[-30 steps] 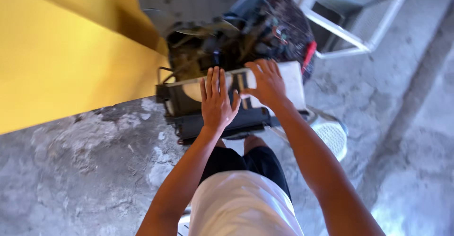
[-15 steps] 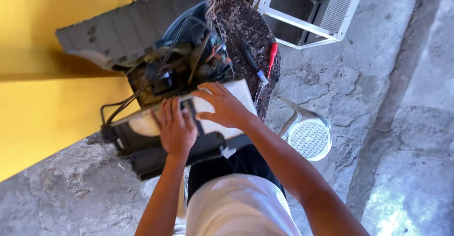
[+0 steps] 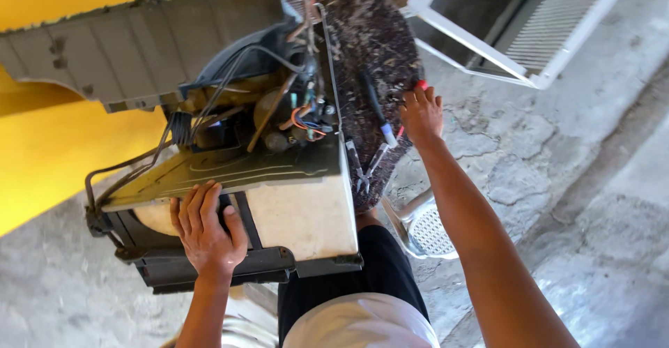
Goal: The person disassembles and reassembles parts of an air conditioner unit on a table. They remove a plastic cover, use a red screwdriver to loosen screws, detach a metal grille, and then reattach the components.
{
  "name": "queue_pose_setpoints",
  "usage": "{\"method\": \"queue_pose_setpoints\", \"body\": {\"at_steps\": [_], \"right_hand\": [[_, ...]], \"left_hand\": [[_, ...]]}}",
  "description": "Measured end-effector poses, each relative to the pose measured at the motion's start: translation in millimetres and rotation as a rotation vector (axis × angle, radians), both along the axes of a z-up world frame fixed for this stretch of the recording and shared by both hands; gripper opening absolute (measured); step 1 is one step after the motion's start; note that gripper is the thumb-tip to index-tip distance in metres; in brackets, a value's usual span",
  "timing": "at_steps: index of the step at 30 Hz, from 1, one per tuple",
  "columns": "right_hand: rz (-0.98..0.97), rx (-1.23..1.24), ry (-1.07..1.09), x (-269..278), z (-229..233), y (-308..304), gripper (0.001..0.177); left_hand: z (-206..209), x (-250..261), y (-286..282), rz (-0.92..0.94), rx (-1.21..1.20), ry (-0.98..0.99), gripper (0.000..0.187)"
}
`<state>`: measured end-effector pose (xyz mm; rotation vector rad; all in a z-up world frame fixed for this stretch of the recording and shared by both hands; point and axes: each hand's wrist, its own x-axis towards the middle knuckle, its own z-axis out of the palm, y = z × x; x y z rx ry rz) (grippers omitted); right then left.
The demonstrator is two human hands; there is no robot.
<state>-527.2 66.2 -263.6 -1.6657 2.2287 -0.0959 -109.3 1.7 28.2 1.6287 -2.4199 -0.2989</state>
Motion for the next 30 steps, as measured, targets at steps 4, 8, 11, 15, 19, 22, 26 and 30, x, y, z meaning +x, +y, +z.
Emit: {"method": "queue_pose_setpoints", "body": {"at_steps": [4, 8, 11, 15, 19, 22, 26, 30], "right_hand": [[0.107, -0.005, 0.138, 1, -36, -1, 0.038], [0.135, 0.042, 0.079, 1, -45, 3, 0.03], [0.125, 0.04, 0.021, 1, -48, 0, 0.018], [0.158, 0.025, -0.003, -5, -46, -1, 0.006], [0.152, 0.031, -0.017, -2, -40, 3, 0.02], [0.152, 0.039, -0.001, -2, -40, -4, 0.018], [-0.034, 0.01, -0.142, 2, -17, -14, 0.019], [-0.477, -0.071, -0.739, 18, 103, -52, 0.015]], "left_hand": [[-2, 0, 0, 0.022, 0.007, -0.012, 0.036], [-4, 5, 0, 0.054, 0.024, -0.032, 0.037], [-5, 8, 3, 0.078, 0.037, 0.007, 0.038], [-10, 10, 0, 0.059, 0.024, 0.014, 0.039], [-4, 10, 2, 0.073, 0.038, -0.027, 0.04], [-4, 11, -1, 0.074, 0.04, -0.008, 0.041], [-6, 12, -1, 0.092, 0.056, 0.048, 0.031], [-6, 14, -1, 0.106, 0.076, 0.041, 0.025]]}}
